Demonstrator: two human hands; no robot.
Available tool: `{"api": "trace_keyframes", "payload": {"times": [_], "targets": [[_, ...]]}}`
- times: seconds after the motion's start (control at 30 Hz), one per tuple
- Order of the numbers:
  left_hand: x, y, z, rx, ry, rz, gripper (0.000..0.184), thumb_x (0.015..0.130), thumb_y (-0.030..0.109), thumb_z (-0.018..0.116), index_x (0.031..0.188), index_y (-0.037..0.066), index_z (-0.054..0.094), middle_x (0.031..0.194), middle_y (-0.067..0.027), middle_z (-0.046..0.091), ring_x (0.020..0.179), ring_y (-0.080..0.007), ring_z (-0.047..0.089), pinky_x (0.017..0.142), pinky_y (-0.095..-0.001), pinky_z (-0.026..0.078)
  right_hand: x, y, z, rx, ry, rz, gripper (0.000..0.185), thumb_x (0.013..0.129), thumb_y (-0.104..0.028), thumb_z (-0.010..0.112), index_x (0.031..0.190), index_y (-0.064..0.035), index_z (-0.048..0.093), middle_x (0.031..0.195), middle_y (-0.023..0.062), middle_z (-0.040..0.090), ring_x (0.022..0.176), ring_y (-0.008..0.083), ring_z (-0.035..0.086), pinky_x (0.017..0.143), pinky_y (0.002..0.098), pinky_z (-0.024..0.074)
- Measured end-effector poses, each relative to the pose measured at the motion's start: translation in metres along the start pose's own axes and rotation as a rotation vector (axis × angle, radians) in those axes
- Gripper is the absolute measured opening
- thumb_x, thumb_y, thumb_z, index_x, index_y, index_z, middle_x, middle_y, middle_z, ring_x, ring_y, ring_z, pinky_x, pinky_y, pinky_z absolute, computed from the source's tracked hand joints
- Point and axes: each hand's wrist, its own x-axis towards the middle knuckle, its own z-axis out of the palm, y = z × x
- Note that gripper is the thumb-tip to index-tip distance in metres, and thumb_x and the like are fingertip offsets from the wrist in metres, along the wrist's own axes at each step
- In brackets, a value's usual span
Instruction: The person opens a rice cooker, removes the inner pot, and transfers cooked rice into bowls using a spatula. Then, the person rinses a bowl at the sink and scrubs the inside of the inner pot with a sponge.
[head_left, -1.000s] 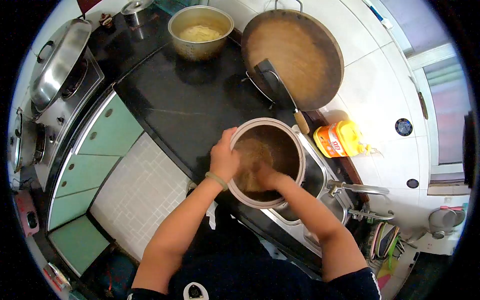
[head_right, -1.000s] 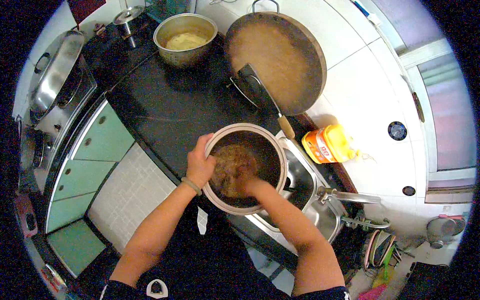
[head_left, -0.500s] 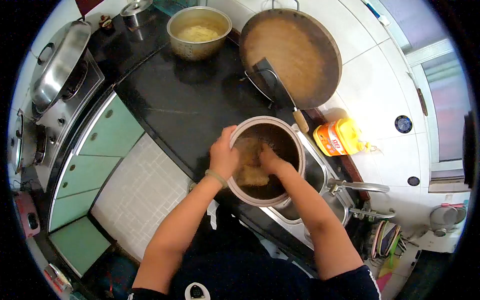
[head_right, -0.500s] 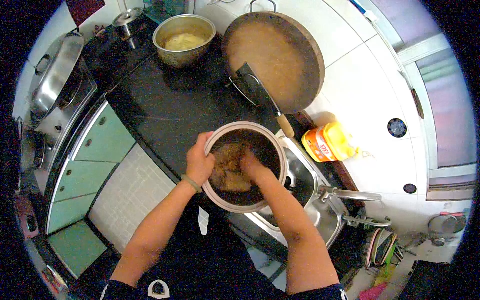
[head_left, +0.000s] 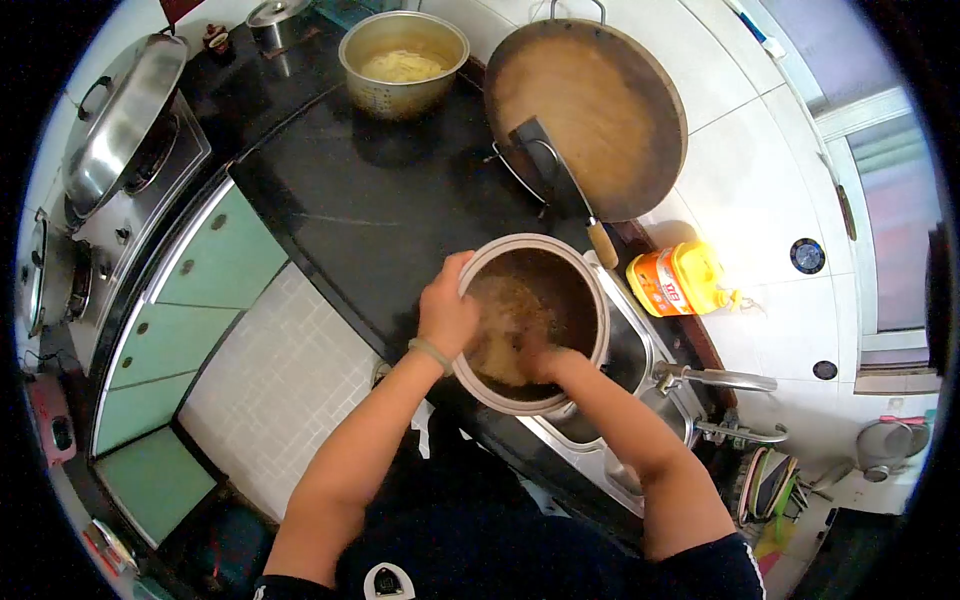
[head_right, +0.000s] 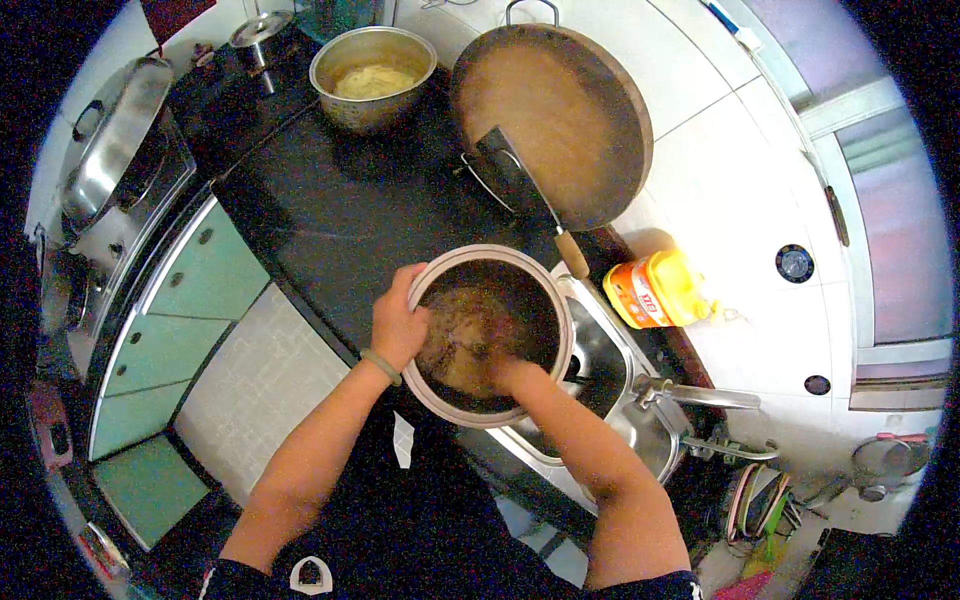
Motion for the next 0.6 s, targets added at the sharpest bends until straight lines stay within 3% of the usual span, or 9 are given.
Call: {"api": "trace_keyframes", "payload": {"times": [0.13,0.17,0.27,0.3,0.4,0.5,0.53,0.6], "targets": [[0.002,-0.008,0.002,0.008,0.008,0.061,0.046,0.067,-0.009,0.046,0.111,0.007,0.05,0.097,-0.0221,0.06,0.091,-0.0398,0.057,0.079,-0.0414,0.045,0.044,0.032,0.017,0.233,-0.063,0.074,0.053,0.082,-0.024,0.048,0.127,0.0032,0.038,0.132,0.0238,0.037,0.119,0.0356,0.04,0.108,0.0422,0.0158],[0.001,-0.007,0.003,0.009,0.002,0.06,0.046,0.067,-0.009,0.046,0.111,0.007,0.05,0.097,-0.0221,0.06,0.091,-0.0398,0.057,0.079,-0.0414,0.045,0.058,0.032,-0.01,-0.109,-0.185,-0.045,0.053,0.083,-0.025,0.046,0.128,0.0021,0.037,0.133,0.023,0.037,0.12,0.0364,0.038,0.108,0.0433,0.014],[0.004,-0.004,0.002,0.018,0.028,0.09,0.047,0.067,-0.009,0.046,0.111,0.007,0.05,0.097,-0.0223,0.06,0.09,-0.0402,0.057,0.079,-0.0419,0.045,0.06,0.047,0.01,0.216,-0.123,-0.15,0.047,0.086,-0.026,0.045,0.124,0.0006,0.044,0.125,0.0206,0.047,0.122,0.0375,0.036,0.107,0.0445,0.0127],[0.003,-0.005,0.003,0.026,0.025,0.068,0.047,0.067,-0.009,0.046,0.111,0.007,0.05,0.097,-0.0225,0.06,0.09,-0.0403,0.057,0.079,-0.042,0.045,0.031,0.024,-0.001,0.235,0.041,-0.025,0.041,0.085,-0.024,0.046,0.117,0.0006,0.051,0.118,0.0193,0.053,0.122,0.037,0.037,0.107,0.0439,0.0161],[0.003,-0.001,0.002,0.025,0.013,0.055,0.047,0.067,-0.009,0.046,0.111,0.007,0.05,0.097,-0.0228,0.06,0.09,-0.0405,0.057,0.08,-0.0418,0.045,0.015,0.023,0.016,0.093,-0.027,0.017,0.037,0.08,-0.019,0.05,0.111,0.0012,0.055,0.115,0.0233,0.053,0.122,0.0364,0.037,0.105,0.0406,0.0223],[0.003,0.0,0.001,0.029,-0.002,0.053,0.047,0.067,-0.009,0.046,0.112,0.006,0.05,0.098,-0.0231,0.06,0.091,-0.0401,0.057,0.08,-0.0411,0.045,0.056,0.041,-0.016,-0.074,-0.397,-0.027,0.035,0.075,-0.013,0.054,0.105,0.0017,0.06,0.112,0.0274,0.054,0.122,0.0358,0.036,0.103,0.0373,0.0284],[0.003,0.0,0.001,0.03,-0.005,0.055,0.047,0.067,-0.01,0.046,0.112,0.006,0.05,0.098,-0.0232,0.06,0.092,-0.0398,0.057,0.081,-0.0407,0.045,0.06,0.035,-0.024,-0.065,-0.398,-0.027,0.035,0.075,-0.013,0.054,0.105,0.0017,0.06,0.112,0.0274,0.054,0.122,0.0358,0.036,0.103,0.0373,0.0284],[0.003,-0.005,0.004,0.055,0.019,0.066,0.049,0.066,-0.009,0.048,0.112,0.009,0.05,0.097,-0.0214,0.061,0.092,-0.0381,0.058,0.08,-0.0403,0.046,0.063,0.018,-0.045,-0.643,-0.373,-0.146,0.044,0.073,-0.016,0.058,0.114,0.0006,0.054,0.121,0.0205,0.049,0.116,0.0321,0.044,0.102,0.0399,0.0315]]}}
